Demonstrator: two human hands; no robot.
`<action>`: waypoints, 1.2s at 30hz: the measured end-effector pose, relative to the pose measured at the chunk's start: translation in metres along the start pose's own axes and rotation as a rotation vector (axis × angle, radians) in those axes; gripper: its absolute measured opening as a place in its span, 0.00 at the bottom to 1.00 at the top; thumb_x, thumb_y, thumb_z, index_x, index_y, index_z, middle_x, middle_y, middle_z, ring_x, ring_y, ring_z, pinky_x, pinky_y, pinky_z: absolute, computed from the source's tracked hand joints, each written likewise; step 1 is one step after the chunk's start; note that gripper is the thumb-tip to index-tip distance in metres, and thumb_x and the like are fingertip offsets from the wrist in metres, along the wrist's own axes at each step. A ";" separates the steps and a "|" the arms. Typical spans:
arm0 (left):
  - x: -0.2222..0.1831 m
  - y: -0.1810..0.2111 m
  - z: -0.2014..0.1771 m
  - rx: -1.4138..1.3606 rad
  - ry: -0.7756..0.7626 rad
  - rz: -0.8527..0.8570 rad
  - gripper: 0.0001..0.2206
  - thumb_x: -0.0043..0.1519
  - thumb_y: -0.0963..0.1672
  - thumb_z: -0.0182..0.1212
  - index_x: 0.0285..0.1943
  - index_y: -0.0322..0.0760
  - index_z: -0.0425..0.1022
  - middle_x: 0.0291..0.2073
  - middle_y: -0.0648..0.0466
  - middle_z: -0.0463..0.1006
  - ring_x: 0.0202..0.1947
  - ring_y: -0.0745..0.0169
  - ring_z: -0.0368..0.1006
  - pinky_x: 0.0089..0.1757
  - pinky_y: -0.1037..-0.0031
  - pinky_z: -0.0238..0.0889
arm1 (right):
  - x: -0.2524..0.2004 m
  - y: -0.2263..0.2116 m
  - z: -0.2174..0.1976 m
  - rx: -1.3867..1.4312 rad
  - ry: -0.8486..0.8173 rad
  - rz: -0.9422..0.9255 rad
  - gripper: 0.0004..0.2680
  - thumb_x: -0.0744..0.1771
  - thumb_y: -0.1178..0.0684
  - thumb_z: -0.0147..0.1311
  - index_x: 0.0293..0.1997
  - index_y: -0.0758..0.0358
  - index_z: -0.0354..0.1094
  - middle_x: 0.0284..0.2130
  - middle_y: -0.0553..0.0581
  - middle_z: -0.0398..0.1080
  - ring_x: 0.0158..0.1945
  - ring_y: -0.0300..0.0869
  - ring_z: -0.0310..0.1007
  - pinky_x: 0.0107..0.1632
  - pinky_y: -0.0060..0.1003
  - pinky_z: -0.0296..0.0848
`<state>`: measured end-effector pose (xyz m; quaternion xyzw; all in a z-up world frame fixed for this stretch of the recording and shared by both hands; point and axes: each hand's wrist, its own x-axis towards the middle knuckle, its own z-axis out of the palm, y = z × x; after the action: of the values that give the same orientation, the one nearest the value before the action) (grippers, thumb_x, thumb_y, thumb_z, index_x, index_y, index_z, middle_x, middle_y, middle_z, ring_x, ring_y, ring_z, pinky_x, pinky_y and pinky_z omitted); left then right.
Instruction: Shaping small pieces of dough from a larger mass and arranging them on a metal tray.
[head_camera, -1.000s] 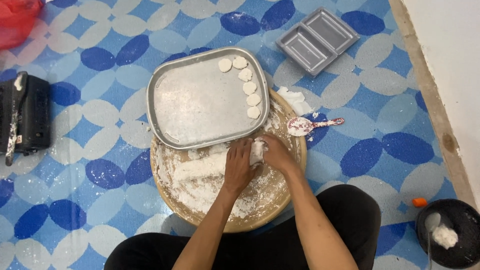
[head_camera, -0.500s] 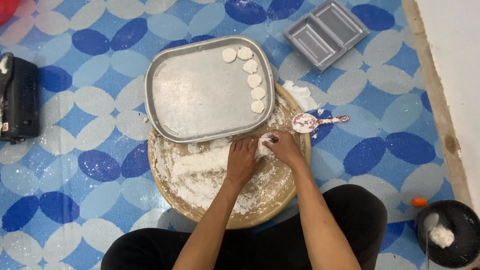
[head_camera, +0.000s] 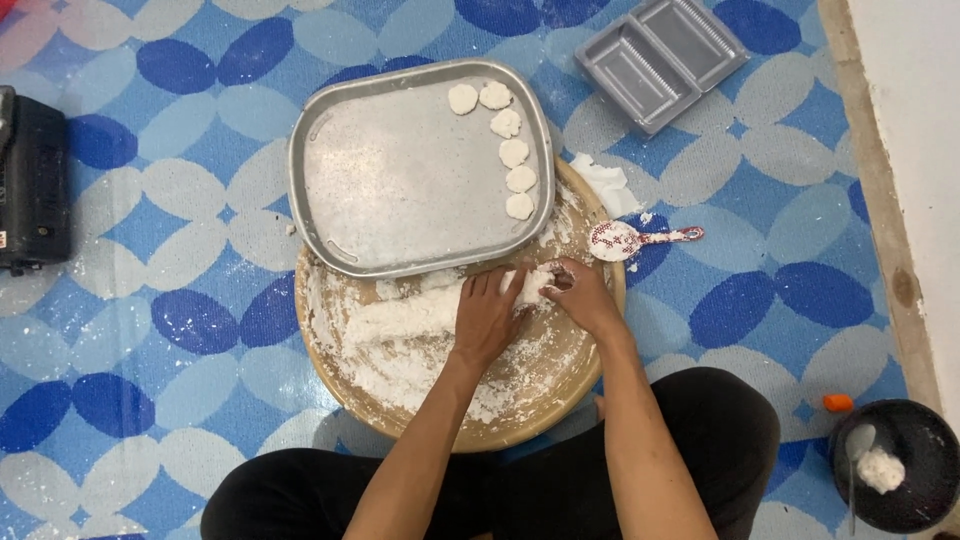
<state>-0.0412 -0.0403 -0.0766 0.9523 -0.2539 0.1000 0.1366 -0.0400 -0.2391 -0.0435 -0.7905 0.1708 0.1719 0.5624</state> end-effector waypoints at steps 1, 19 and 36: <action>-0.001 -0.001 0.001 0.000 0.002 -0.001 0.32 0.58 0.56 0.62 0.71 0.48 0.65 0.53 0.49 0.71 0.53 0.50 0.70 0.55 0.57 0.58 | 0.001 0.000 0.000 -0.002 0.000 -0.001 0.17 0.60 0.60 0.67 0.54 0.66 0.73 0.49 0.68 0.76 0.55 0.55 0.75 0.57 0.45 0.72; 0.000 -0.001 -0.001 0.002 0.085 0.032 0.24 0.62 0.56 0.57 0.65 0.49 0.70 0.49 0.45 0.72 0.49 0.46 0.71 0.52 0.55 0.61 | -0.030 -0.035 0.005 0.483 0.348 0.097 0.17 0.58 0.62 0.71 0.49 0.66 0.73 0.37 0.55 0.73 0.40 0.40 0.71 0.45 0.35 0.74; -0.002 -0.002 0.014 0.092 0.073 0.020 0.35 0.60 0.56 0.61 0.76 0.45 0.58 0.52 0.47 0.71 0.51 0.52 0.70 0.55 0.59 0.60 | -0.006 0.013 0.014 -0.546 0.103 -0.033 0.17 0.59 0.49 0.67 0.52 0.56 0.76 0.44 0.61 0.73 0.55 0.58 0.71 0.57 0.51 0.71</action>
<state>-0.0402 -0.0415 -0.0909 0.9508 -0.2533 0.1475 0.1006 -0.0521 -0.2296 -0.0554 -0.9233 0.1334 0.1620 0.3217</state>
